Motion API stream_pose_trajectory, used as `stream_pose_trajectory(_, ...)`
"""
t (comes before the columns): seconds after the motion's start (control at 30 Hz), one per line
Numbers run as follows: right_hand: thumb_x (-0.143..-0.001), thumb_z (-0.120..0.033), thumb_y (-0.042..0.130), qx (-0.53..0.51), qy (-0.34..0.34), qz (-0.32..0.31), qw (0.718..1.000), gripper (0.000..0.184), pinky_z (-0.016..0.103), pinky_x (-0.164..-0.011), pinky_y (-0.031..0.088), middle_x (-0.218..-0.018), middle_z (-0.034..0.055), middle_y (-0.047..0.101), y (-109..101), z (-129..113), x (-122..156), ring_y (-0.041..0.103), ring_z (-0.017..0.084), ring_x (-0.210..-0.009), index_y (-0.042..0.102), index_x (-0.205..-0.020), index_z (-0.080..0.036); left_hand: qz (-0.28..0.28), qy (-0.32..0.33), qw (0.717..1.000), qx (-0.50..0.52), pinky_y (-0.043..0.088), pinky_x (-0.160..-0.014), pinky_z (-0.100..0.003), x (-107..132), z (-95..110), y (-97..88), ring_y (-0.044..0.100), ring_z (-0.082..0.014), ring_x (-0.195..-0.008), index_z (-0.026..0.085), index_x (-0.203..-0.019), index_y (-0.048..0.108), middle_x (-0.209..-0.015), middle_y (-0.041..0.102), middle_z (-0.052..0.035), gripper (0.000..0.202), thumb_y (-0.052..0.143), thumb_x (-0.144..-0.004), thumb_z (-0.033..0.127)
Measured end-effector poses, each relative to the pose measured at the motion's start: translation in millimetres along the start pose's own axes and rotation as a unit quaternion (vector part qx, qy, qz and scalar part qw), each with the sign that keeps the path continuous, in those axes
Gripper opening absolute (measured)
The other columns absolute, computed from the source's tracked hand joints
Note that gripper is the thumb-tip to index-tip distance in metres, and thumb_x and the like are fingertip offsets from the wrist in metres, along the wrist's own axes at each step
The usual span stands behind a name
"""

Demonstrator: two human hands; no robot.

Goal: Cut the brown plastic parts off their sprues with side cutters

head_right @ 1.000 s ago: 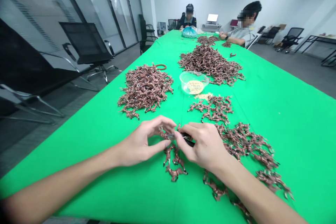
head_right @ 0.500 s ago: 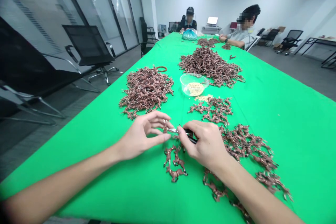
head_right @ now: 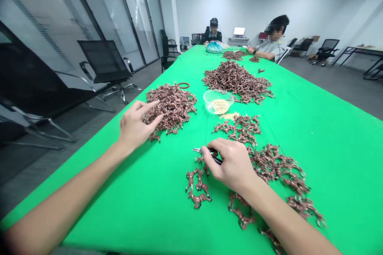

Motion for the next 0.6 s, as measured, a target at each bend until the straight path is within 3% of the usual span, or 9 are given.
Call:
stream_pose_trajectory(0.17, -0.097, -0.033, 0.055, 0.003, 0.004, 0.008, 1.0, 0.027, 0.027, -0.06, 0.041, -0.068, 0.0009, 0.065, 0, 4, -1, 0.057, 0.013, -0.057, 0.069, -0.079, -0.018, -0.055, -0.003, 0.997, -0.049, 0.048, -0.076, -0.035, -1, -9, 14.0, 0.063, -0.0234, -0.088, 0.023, -0.133, 0.058, -0.102, 0.065, -0.0057, 0.049, 0.061, -0.087, 0.041)
stream_pose_trajectory(0.27, -0.096, -0.032, 0.055, 0.002, 0.007, 0.013, 1.0, 0.026, 0.027, -0.059, 0.039, -0.066, 0.0002, 0.063, -1, 6, -2, 0.055, 0.013, -0.056, 0.069, -0.079, -0.018, -0.064, 0.017, 0.997, -0.042, 0.048, -0.085, -0.037, 1, -5, 17.2, 0.063, -0.0249, -0.095, 0.019, -0.122, 0.063, -0.11, 0.066, -0.0076, 0.04, 0.058, -0.089, 0.039)
stream_pose_trajectory(0.43, -0.096, -0.032, 0.055, 0.002, 0.005, 0.018, 1.0, 0.026, 0.027, -0.057, 0.036, -0.064, -0.0008, 0.061, -3, 7, -3, 0.053, 0.012, -0.055, 0.069, -0.079, -0.018, -0.058, 0.007, 0.997, -0.049, 0.047, -0.091, -0.043, 3, -3, 17.0, 0.062, -0.027, -0.099, 0.019, -0.12, 0.063, -0.114, 0.064, -0.0093, 0.038, 0.055, -0.089, 0.038)
stream_pose_trajectory(0.5, -0.096, -0.032, 0.055, 0.003, 0.007, 0.019, 1.0, 0.026, 0.027, -0.058, 0.037, -0.065, -0.0004, 0.062, -3, 7, -2, 0.054, 0.013, -0.056, 0.069, -0.08, -0.018, -0.036, -0.004, 0.998, -0.06, 0.046, -0.096, -0.046, 5, -2, 15.2, 0.06, -0.0294, -0.107, 0.019, -0.124, 0.061, -0.12, 0.059, -0.012, 0.043, 0.056, -0.089, 0.041)
stream_pose_trajectory(0.6, -0.097, -0.033, 0.054, 0.005, 0.01, 0.014, 1.0, 0.027, 0.027, -0.059, 0.037, -0.067, 0.0001, 0.062, -2, 7, -2, 0.055, 0.013, -0.057, 0.069, -0.08, -0.018, -0.031, -0.008, 0.998, -0.06, 0.04, -0.106, -0.052, 9, -1, 20.2, 0.047, -0.0368, -0.128, 0.017, -0.143, 0.046, -0.14, 0.044, -0.0188, 0.07, 0.059, -0.085, 0.054)
Point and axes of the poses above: each hand's wrist, its own x-axis away from the middle knuckle, its own y-axis out of the palm, z = x × y, the point moved 6 cm from there along -x, towards the middle knuckle
